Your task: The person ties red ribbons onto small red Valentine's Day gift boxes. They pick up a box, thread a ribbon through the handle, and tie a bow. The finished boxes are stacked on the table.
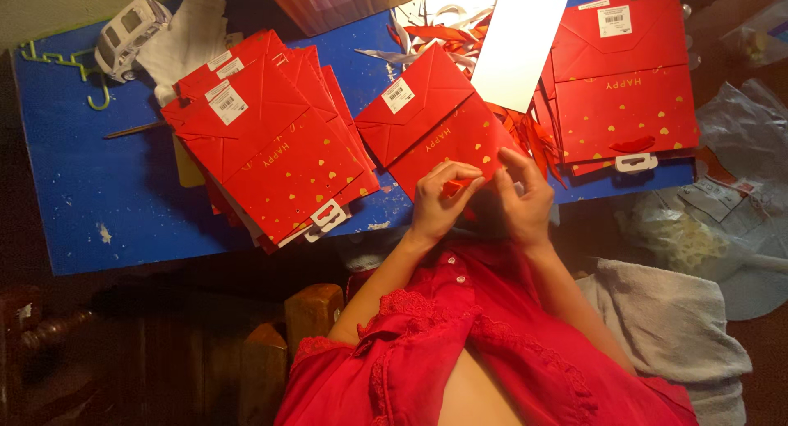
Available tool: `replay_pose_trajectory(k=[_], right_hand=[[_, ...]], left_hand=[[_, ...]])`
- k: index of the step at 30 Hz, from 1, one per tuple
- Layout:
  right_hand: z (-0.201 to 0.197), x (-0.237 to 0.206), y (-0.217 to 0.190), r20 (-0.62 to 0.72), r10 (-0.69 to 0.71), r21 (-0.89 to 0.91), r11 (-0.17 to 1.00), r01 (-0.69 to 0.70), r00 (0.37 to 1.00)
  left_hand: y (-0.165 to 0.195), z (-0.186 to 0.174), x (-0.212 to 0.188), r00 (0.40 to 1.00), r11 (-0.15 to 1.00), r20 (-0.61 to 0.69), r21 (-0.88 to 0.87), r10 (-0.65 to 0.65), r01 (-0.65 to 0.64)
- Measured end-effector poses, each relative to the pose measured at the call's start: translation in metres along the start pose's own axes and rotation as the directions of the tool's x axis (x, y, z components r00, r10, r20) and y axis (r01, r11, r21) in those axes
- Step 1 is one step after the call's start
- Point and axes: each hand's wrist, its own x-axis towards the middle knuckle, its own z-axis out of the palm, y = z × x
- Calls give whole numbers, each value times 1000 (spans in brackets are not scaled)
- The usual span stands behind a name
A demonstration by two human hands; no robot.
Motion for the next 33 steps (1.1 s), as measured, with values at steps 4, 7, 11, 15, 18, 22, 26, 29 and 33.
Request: replay_pose_trajectory(k=[4,7,11,15,18,22,26,29,33], right_hand=[[-2,15,13,35,106,44,993,-108,994],[1,17,16,89,44,-134,991,-32,995],[3,16,18,116,28,-111,994,-15,993],[3,18,25,117,33,-48,998,-28,993],[3,18,30,119,36,-26,999,-33,992],[1,18,37,135,32,-8,999,-32,990],[-6,19,43,151,61,46,997,-69,987],[-10,18,48,168,31,77,996,-44,985],[-11,17,54,147,-2,75,997,-9,989]], left_hand=[[-24,13,-3,991,971,4,-197,-137,135],[-46,24,-3,959,908,4,-322,-283,269],[-68,26,-7,930,784,74,-516,-361,345],[-70,10,-8,929,756,88,-556,-360,346],[-60,-9,-4,876,657,171,-601,-450,455],[-44,-24,9,915,743,109,-551,-388,380],[-33,-21,31,971,934,-104,-313,-216,175],[-22,-21,37,1000,965,-21,260,22,-15],[-7,-2,40,987,932,156,350,44,-97]])
